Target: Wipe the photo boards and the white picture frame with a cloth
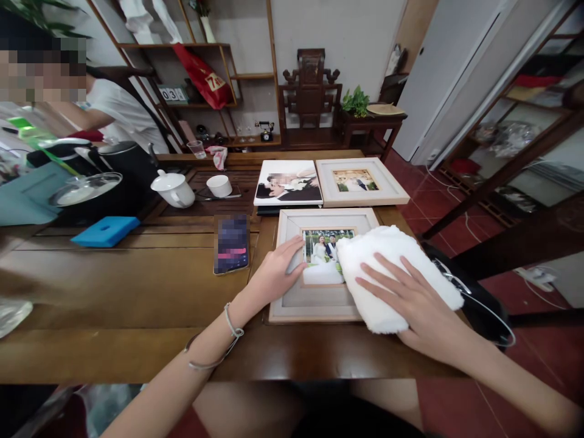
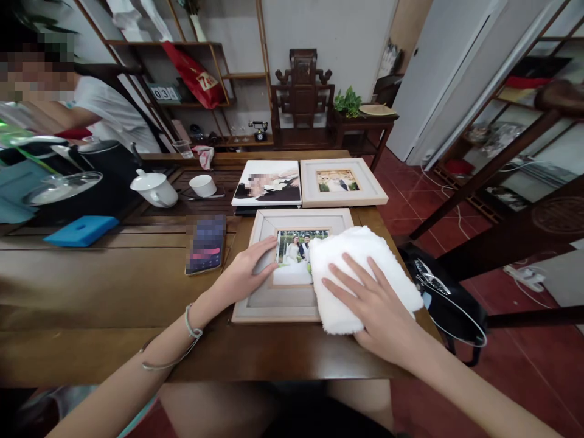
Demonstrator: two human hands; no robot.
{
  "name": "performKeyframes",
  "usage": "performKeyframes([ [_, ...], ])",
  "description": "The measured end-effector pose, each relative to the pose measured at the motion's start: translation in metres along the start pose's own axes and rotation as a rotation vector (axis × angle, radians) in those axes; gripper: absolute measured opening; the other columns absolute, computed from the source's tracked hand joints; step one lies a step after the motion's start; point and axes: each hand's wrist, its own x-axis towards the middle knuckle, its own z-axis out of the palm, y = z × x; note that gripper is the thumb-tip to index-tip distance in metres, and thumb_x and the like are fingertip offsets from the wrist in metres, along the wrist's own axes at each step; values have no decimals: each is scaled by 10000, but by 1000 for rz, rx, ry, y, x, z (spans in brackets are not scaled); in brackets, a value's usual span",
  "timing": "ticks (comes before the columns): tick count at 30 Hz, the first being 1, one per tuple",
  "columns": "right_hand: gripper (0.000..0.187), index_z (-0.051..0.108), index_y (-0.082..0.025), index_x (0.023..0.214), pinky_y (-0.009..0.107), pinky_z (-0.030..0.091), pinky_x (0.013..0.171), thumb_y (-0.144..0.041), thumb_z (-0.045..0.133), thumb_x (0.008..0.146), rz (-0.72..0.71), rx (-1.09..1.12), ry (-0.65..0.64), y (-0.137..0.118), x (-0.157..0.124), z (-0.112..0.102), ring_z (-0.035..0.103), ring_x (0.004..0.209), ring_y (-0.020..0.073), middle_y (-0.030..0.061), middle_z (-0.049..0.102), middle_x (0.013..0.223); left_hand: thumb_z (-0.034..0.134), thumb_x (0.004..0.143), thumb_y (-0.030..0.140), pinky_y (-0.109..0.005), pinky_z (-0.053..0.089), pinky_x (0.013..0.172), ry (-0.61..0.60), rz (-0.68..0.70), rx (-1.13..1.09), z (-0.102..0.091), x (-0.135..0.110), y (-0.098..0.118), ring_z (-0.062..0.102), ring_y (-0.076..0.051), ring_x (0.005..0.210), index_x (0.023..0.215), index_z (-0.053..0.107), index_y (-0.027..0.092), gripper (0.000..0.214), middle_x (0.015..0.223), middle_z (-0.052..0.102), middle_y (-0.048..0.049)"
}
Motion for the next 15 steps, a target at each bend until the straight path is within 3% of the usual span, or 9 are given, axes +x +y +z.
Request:
performKeyframes([
  [4,932,372,-264,1509,658,217,1147,-35,471,611,71,46,71,17,11,6,194,1491,308,47,390,1567,597,931,326,-467,398,1163,-20,18,15,-2,1,-1,467,-273,1393,1386,500,153,496,1461,531,-167],
  [9,755,442,-227,1475,655,294,1117,-82,467,734,258,82,181,67,76,17,272,1462,343,91,431,1539,611,923,331,-450,414,1154,-40,-8,29,-5,2,3,488,-270,1376,1380,517,156,498,1457,535,-163],
  [12,757,456,-210,1470,700,273,1108,-83,491,725,276,8,133,76,102,19,255,1460,391,105,404,1553,612,919,328,-459,412,1155,-35,-16,29,-5,2,4,488,-273,1376,1375,525,166,491,1450,545,-154],
  [15,832,429,-250,1487,715,218,1124,-57,495,681,193,-49,42,66,98,17,207,1477,380,71,365,1579,606,918,318,-475,413,1152,-14,-18,24,-3,2,4,483,-277,1380,1378,521,177,488,1442,555,-146],
])
